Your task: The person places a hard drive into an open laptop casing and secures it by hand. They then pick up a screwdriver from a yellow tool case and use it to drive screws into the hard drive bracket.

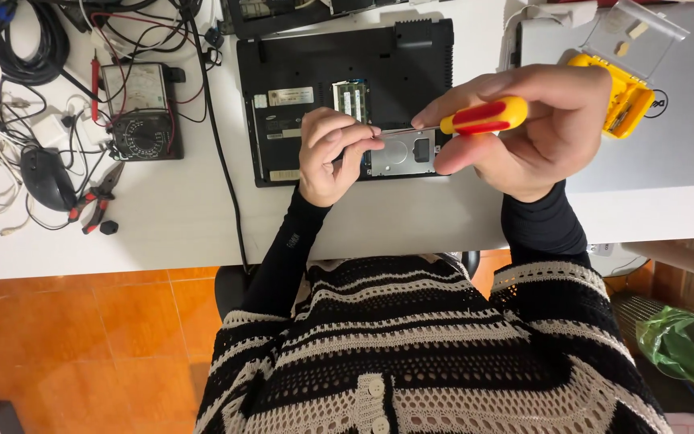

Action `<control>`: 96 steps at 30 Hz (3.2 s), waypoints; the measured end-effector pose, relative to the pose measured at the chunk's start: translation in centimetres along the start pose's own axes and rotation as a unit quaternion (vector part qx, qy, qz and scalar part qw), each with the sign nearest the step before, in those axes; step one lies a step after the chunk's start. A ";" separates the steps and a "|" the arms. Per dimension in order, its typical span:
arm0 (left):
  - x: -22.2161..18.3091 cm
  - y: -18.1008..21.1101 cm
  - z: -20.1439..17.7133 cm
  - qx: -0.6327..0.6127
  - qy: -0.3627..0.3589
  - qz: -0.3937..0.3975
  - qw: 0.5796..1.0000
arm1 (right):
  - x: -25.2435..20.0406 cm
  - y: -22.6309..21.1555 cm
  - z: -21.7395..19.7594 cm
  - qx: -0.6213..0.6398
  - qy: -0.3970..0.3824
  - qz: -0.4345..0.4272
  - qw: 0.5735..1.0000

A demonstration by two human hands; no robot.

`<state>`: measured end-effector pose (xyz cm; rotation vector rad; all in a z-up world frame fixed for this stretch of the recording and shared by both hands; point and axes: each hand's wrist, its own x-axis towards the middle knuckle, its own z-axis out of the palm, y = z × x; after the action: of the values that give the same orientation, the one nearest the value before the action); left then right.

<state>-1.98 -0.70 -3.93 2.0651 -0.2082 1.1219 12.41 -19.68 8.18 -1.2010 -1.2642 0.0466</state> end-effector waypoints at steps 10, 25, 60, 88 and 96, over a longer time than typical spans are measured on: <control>0.7 0.5 -0.4 0.013 0.016 0.021 1.000 | 0.9 -0.5 0.7 0.010 -0.004 -0.038 0.999; -1.1 2.0 2.9 -0.030 -0.048 -0.071 0.996 | 0.3 -0.5 -2.9 -0.196 -0.117 -0.045 0.973; 2.1 4.6 6.6 -0.321 -0.275 -0.475 0.772 | -9.6 11.2 -5.6 0.086 0.260 0.318 0.908; 0.3 2.0 6.1 -0.229 -0.235 -0.291 0.899 | -9.2 7.0 -5.9 0.048 0.265 0.243 0.932; 0.5 0.1 6.9 -0.002 -0.314 -0.056 0.948 | -9.1 6.9 -5.0 -0.084 0.052 0.107 0.989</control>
<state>2.75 -5.47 -5.76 2.3416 -0.3937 0.3627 16.45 -25.43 -2.15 -1.4626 -1.0613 0.0344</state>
